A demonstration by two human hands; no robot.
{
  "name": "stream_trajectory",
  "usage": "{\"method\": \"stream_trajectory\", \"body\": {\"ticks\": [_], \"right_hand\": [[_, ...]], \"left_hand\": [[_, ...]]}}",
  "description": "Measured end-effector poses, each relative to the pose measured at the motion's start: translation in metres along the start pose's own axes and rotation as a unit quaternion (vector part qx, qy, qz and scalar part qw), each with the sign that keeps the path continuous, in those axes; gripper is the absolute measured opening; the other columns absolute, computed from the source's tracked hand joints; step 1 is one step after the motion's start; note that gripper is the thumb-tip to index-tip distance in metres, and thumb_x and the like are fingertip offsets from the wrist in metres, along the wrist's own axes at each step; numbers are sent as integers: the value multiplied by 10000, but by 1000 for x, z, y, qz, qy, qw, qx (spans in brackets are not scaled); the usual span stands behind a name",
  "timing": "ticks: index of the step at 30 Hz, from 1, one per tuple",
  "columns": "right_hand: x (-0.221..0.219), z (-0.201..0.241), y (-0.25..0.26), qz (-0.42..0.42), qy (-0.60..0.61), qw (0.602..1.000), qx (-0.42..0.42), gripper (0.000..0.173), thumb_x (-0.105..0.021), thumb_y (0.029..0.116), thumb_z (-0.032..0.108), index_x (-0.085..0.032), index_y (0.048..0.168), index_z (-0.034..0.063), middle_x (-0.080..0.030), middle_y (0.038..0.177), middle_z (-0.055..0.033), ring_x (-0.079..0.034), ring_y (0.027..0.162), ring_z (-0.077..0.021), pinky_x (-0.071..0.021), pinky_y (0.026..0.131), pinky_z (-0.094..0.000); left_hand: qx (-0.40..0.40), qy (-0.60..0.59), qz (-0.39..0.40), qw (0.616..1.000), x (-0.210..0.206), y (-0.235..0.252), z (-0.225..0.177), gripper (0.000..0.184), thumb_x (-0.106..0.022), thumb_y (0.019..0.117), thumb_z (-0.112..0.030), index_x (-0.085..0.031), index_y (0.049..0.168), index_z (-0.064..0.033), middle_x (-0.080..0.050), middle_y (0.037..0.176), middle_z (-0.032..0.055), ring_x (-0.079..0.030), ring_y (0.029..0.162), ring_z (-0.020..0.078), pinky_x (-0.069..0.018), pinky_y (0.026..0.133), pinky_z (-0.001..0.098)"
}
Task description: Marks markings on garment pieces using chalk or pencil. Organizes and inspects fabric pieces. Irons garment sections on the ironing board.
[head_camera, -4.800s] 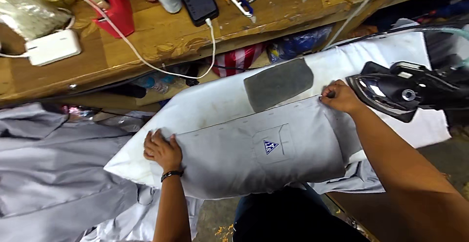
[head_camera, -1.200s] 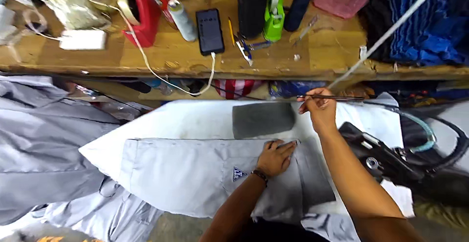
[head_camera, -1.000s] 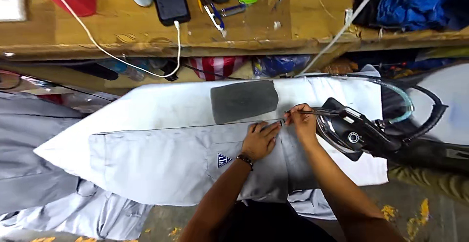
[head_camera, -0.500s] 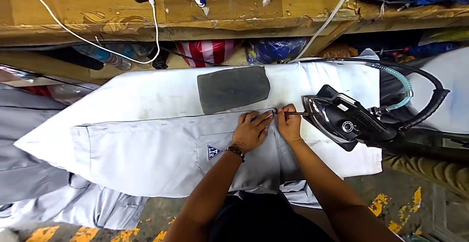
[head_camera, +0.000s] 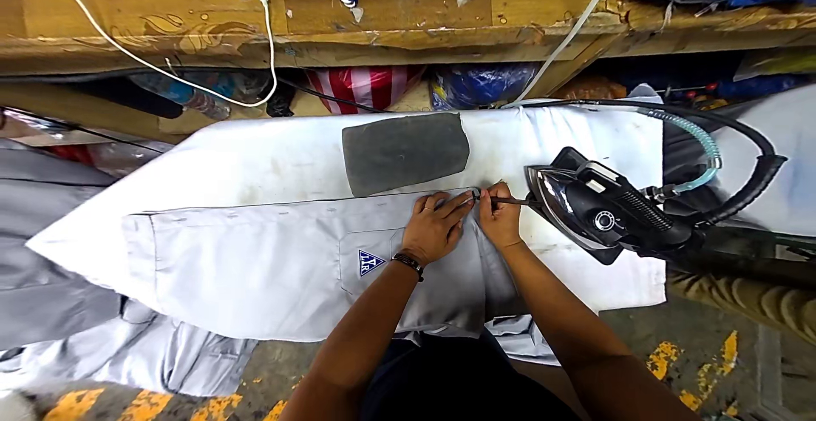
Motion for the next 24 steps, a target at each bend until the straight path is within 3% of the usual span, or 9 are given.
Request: {"method": "stream_trajectory", "body": {"ticks": [16, 24], "right_hand": [[0, -1, 4, -8, -19, 1000, -20, 159, -567, 990, 109, -528, 852, 40, -454, 640, -6, -426, 519, -68, -386, 506, -232], [-2, -7, 1, -4, -20, 1000, -12, 143, -561, 975, 105, -541, 849, 40, -469, 644, -2, -445, 526, -62, -392, 506, -224]], "left_hand": [[1, -6, 1, 1000, 1, 1, 2, 453, -442, 1010, -250, -628, 1422, -274, -529, 1538, -98, -485, 1400, 254, -344, 1115, 506], [14, -5, 28, 1000, -6, 0, 4, 459, -409, 1033, -256, -598, 1450, -297, -502, 1557, -121, -435, 1446, 239, -310, 1146, 501]]}}
Point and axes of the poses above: each hand's wrist, its own y-axis towards the middle knuckle, its own x-axis out of the back of the hand, z = x × y, the point moved 8 cm from there along y, towards the middle knuckle
